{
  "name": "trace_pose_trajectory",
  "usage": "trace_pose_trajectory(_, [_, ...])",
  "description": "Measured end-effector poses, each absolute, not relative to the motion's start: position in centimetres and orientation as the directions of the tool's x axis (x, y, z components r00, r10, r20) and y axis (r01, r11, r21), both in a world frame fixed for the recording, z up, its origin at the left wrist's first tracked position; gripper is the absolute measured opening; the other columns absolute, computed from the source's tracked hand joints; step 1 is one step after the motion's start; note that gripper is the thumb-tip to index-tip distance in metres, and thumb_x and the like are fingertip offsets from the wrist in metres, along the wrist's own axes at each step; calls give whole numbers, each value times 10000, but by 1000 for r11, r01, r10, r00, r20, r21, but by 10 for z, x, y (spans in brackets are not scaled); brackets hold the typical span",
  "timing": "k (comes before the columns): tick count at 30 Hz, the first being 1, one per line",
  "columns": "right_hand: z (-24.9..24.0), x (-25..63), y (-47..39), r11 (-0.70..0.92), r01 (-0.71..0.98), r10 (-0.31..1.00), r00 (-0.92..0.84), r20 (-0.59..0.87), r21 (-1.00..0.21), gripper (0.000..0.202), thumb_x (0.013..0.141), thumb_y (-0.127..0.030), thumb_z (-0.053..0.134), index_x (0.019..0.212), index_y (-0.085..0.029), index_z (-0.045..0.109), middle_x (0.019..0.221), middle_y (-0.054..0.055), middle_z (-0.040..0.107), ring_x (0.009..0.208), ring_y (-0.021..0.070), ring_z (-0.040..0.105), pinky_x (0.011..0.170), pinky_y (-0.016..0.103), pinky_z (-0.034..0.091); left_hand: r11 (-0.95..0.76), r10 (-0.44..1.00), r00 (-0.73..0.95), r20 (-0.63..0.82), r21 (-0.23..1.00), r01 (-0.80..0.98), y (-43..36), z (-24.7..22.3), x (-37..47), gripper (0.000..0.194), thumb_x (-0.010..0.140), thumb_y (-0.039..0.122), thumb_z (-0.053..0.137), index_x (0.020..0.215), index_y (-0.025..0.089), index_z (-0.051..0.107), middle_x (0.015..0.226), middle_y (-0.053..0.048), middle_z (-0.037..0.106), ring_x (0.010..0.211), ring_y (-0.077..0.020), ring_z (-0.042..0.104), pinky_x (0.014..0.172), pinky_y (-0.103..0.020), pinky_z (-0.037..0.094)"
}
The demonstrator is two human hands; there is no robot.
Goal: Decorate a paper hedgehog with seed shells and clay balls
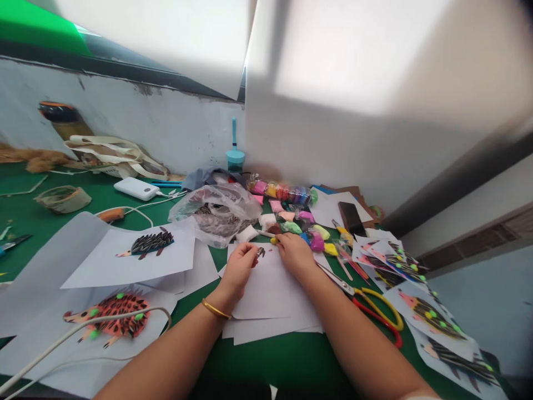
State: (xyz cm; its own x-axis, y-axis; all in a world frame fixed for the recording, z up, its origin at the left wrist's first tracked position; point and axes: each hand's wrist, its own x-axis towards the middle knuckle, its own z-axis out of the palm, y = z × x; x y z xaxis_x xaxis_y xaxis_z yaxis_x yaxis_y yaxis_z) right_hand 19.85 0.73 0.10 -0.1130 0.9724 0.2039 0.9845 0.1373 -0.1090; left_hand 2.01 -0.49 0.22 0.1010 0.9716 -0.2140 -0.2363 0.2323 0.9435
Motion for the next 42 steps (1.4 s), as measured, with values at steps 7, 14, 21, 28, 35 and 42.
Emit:
trace_pose_trajectory(7, [4,196,-18,201,965,959,-158,235,-171,245,938,-226,517,1099,-189,697,1103,96,680,1040,220,583,911,316,439,192,981,35,-191,928,-318,1,6,10,265,684,388,708,771,172,581,603,48,519,582,-80,452,591,-213,340])
trace_pose_trajectory(14, [2,186,-80,462,844,886,-423,192,-273,355,910,-386,586,1222,-227,646,1273,86,646,1172,245,555,1010,406,422,96,992,-50,-118,943,-319,11,10,-3,249,716,393,694,778,176,588,608,39,531,585,-92,476,603,-216,372])
trace_pose_trajectory(21, [-4,192,-110,499,826,867,-482,129,-263,456,896,-404,608,1323,-245,590,1417,98,563,1314,288,481,1074,486,384,-365,888,405,215,866,342,10,-5,-1,185,798,251,635,938,245,757,1012,-61,727,995,-236,619,940,-380,444])
trace_pose_trajectory(28, [-3,206,-117,463,845,886,-448,121,-267,449,889,-358,618,1318,-227,602,1429,105,553,1318,292,487,1091,492,386,-570,812,541,218,489,660,8,-10,-4,241,837,189,614,1029,237,752,1126,-71,698,1055,-269,575,959,-425,426])
trace_pose_trajectory(35, [0,229,-123,398,881,915,-400,45,-256,455,893,-332,617,1342,-267,584,1446,104,535,1351,269,471,1144,535,321,-498,866,441,236,485,719,15,-6,-14,284,801,154,614,1041,237,742,1093,-80,664,1057,-267,573,966,-390,430])
trace_pose_trajectory(42, [11,235,-132,353,900,931,-365,-3,-255,558,829,-375,699,1362,-287,564,1495,102,478,1383,300,427,1153,570,294,-569,785,613,88,492,658,8,5,-21,531,615,348,837,1130,329,710,1158,-52,586,1116,-296,523,984,-414,408])
